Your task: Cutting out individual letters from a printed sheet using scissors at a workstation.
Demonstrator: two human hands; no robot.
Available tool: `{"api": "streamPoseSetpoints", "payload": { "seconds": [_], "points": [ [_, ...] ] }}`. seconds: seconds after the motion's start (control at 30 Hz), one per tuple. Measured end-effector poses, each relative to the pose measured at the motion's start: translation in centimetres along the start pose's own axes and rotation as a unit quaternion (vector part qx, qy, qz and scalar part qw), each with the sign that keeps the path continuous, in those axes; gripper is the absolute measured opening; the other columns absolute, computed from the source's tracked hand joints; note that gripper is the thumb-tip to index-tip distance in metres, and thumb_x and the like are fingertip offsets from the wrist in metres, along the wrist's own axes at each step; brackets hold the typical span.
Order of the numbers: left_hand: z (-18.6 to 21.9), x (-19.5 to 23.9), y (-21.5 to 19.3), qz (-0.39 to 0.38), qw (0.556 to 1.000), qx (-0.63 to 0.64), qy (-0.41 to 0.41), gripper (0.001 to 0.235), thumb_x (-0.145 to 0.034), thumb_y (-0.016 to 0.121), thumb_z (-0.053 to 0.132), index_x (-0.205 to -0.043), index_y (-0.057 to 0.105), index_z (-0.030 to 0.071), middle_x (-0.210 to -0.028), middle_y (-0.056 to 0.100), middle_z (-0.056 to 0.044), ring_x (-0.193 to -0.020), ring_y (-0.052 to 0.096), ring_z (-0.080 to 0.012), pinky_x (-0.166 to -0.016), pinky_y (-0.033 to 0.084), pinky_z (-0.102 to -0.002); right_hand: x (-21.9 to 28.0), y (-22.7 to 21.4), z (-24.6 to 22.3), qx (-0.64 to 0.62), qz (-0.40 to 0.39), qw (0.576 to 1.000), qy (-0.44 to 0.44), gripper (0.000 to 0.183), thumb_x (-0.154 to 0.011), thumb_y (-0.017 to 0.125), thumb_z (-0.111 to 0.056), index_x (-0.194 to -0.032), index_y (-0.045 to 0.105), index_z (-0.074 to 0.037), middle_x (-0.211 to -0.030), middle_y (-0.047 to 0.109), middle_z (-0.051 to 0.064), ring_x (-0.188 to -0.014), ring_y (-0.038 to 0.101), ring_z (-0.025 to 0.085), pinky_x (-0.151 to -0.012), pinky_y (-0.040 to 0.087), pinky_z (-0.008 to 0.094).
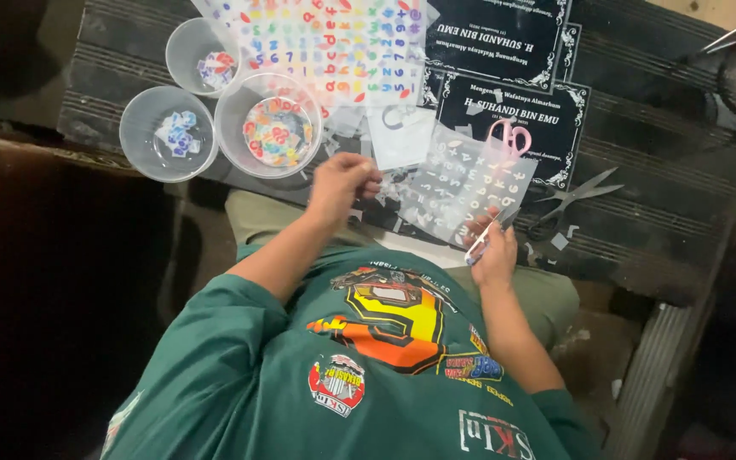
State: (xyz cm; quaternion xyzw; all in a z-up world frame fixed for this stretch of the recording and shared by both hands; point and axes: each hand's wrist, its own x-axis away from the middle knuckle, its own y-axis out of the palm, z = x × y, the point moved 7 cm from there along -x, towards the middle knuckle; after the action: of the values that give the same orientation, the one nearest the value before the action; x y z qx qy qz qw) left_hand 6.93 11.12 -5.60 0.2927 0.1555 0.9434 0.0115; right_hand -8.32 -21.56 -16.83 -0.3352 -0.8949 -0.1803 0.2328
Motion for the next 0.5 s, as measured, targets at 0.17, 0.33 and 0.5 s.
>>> {"api": "streamPoseSetpoints", "payload": {
  "seconds": [0.17, 0.33, 0.5],
  "points": [
    [3.7, -1.8, -7.1, 0.09, 0.993, -0.033, 0.075, 0.02, -0.093, 0.065, 0.006, -0.112, 0.06, 0.004, -0.086, 0.073, -0.011, -0.065, 0.07, -0.0122, -0.056, 0.06, -0.022, 0.8, 1.2, -1.2, 0.007, -0.037, 0.999, -0.021, 0.033, -0.109, 0.044, -0.017, -0.139, 0.056, -0.011, -0.12, 0.071, 0.01, -0.103, 0.076, 0.027, -0.069, 0.067, 0.034],
    [4.9, -4.4, -13.6, 0.177, 0.96, -0.168, 0.135, 0.019, -0.085, 0.062, -0.003, -0.101, 0.068, 0.006, -0.091, 0.072, -0.013, -0.063, 0.075, -0.0191, -0.052, 0.061, -0.026, 0.5, 0.8, -0.7, -0.027, -0.038, 0.999, -0.007, 0.036, -0.11, 0.04, -0.013, -0.144, 0.052, -0.009, -0.127, 0.07, 0.01, -0.104, 0.076, 0.028, -0.07, 0.067, 0.036],
    [7.0, -1.5, -10.2, 0.263, 0.73, -0.521, 0.354, 0.071, -0.079, 0.088, 0.003, -0.14, 0.052, 0.002, -0.145, 0.041, -0.028, -0.128, 0.051, -0.0514, -0.104, 0.047, -0.057, 0.7, 1.1, -0.6, -0.035, -0.017, 0.999, -0.01, 0.033, -0.11, 0.041, -0.013, -0.142, 0.05, -0.012, -0.126, 0.072, 0.012, -0.102, 0.076, 0.029, -0.069, 0.066, 0.036]
  ]
}}
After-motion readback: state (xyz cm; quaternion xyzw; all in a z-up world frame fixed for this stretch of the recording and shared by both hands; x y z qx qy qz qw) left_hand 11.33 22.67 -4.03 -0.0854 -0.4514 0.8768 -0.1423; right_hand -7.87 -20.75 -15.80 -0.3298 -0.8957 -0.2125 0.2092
